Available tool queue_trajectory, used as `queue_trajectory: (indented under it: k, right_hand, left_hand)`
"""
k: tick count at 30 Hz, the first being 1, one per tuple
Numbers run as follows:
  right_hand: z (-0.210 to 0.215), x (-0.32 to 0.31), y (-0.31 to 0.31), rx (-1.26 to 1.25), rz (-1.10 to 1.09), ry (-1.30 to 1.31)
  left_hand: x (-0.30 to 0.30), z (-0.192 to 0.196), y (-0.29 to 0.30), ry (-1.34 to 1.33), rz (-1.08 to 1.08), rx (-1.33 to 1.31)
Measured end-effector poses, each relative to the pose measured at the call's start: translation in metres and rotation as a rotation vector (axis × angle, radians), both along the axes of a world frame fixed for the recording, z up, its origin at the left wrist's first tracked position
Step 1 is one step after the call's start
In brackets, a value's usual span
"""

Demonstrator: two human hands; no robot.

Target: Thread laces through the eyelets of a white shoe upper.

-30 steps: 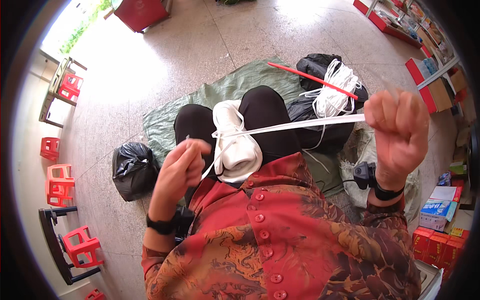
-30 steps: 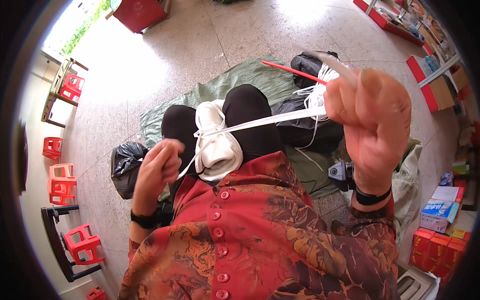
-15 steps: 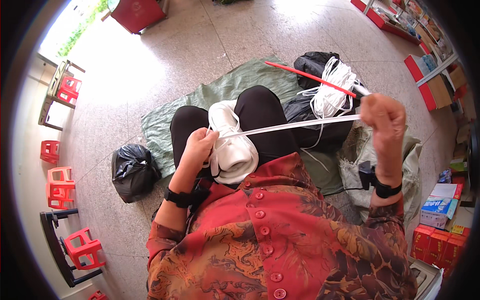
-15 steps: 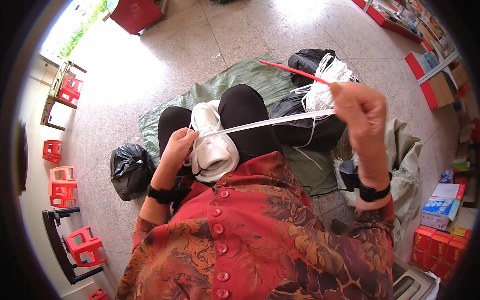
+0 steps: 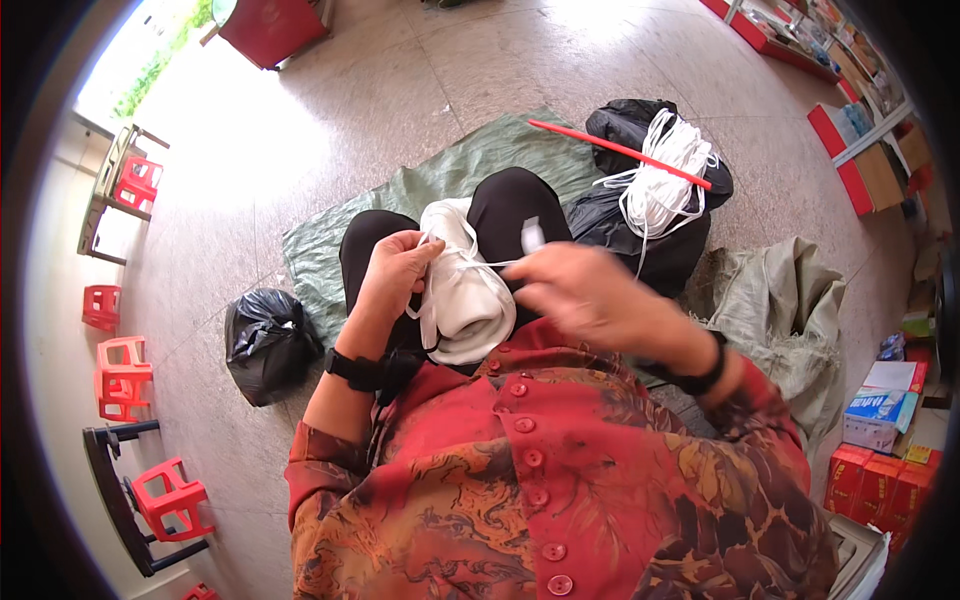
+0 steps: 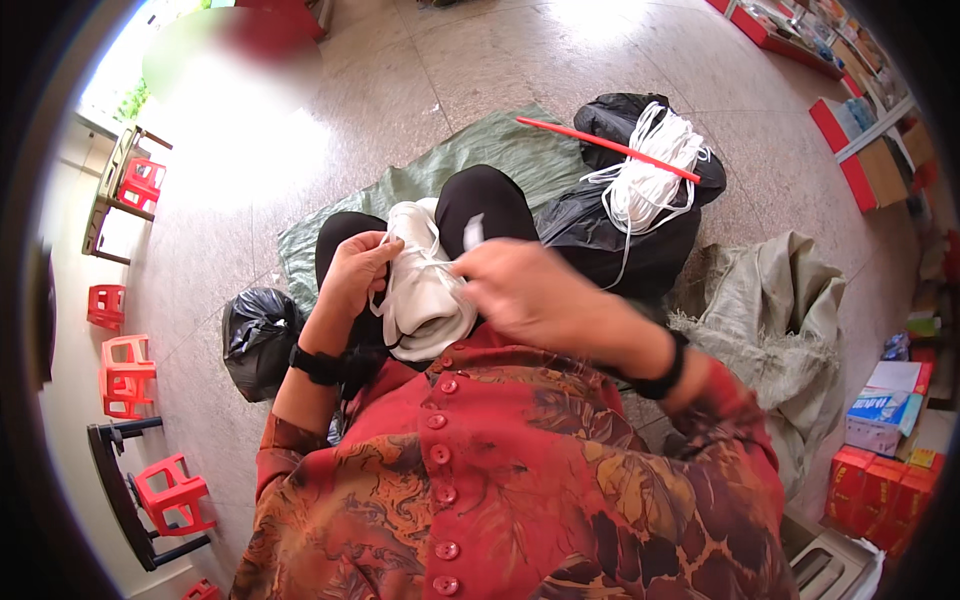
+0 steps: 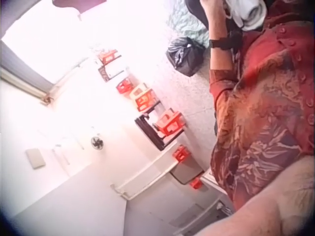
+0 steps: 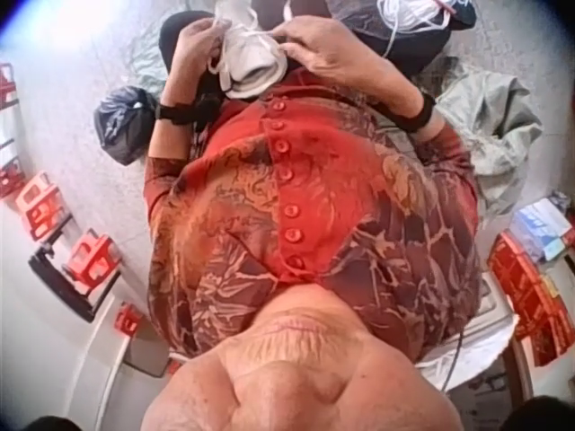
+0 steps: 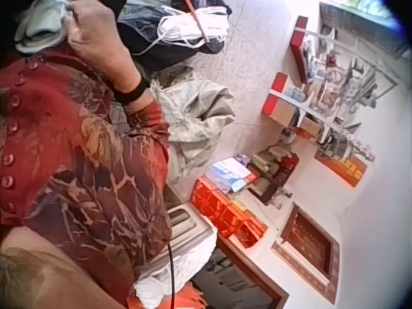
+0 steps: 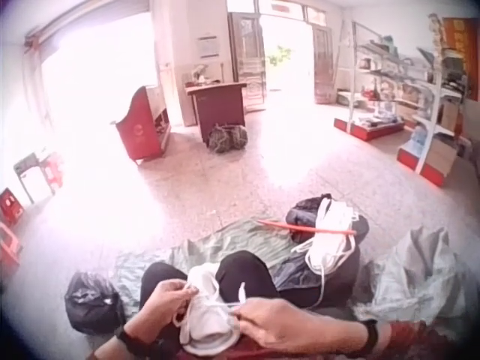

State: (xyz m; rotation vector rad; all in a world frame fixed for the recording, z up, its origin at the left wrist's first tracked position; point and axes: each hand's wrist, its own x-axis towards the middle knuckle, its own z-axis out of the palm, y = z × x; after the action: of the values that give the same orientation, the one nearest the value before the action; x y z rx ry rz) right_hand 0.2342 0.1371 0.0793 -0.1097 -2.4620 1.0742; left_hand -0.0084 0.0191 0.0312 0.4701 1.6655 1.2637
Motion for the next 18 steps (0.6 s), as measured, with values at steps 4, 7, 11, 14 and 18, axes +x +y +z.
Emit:
queue_trajectory:
  k: [4, 7, 11, 14, 18]
  right_hand:
    - [-0.027, -0.064, -0.045, 0.121, 0.032, -0.145]
    - [-0.04, -0.089, -0.052, 0.291, 0.044, -0.264]
    - [-0.048, -0.082, -0.054, 0.247, 0.026, -0.158]
    - [-0.045, -0.077, -0.065, 0.036, 0.13, -0.076]
    - [0.048, -0.066, -0.063, -0.145, 0.374, 0.058]
  left_hand:
    - [-0.012, -0.007, 0.009, 0.188, -0.107, 0.063]
    - [-0.019, -0.011, 0.016, 0.675, -0.189, 0.247]
    - [-0.015, 0.003, 0.029, 1.097, -0.243, 0.372]
    - [-0.022, -0.002, 0.042, 0.918, -0.23, 0.438]
    - [-0.021, 0.002, 0.048, 0.556, -0.369, 0.24]
